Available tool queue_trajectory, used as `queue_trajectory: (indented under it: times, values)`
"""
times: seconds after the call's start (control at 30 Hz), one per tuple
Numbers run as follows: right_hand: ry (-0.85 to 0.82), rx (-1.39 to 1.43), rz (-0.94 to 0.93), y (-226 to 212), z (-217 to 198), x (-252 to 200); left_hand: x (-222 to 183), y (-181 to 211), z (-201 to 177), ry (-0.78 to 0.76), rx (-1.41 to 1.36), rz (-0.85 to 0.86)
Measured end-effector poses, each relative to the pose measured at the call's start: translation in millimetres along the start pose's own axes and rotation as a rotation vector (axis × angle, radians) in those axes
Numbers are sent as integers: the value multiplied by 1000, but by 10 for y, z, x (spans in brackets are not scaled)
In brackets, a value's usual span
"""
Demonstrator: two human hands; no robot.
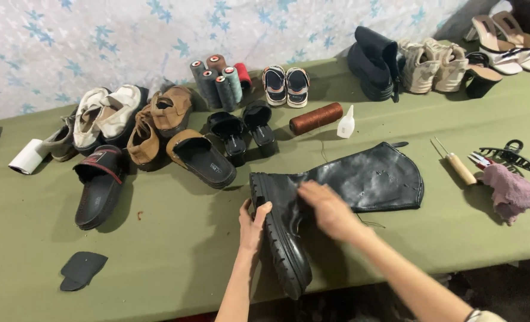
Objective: Hand-stitching and repairing the leather upper of a black boot at a workbench.
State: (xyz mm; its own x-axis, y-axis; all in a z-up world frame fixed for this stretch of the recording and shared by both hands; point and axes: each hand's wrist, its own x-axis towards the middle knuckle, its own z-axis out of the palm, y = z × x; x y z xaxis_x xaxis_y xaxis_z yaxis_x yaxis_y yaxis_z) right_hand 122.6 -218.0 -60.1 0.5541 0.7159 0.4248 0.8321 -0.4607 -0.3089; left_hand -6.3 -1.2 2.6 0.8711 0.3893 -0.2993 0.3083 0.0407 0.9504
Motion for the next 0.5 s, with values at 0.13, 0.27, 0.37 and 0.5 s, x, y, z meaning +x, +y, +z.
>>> queue_trajectory:
  times: [0.13,0.27,0.37,0.5]
  values:
    - [95,-164,57,1034,-366,-400,-64,58,1,-16,-7,10]
    - [78,-420,443,1924,-637,-994,57,-39,8,12,-36,50]
    - [112,-329,662,1605,-724,-903,16,-20,65,32,-42,52]
    - [493,1156,1178,121,-476,224,-56,98,98,10,-79,61]
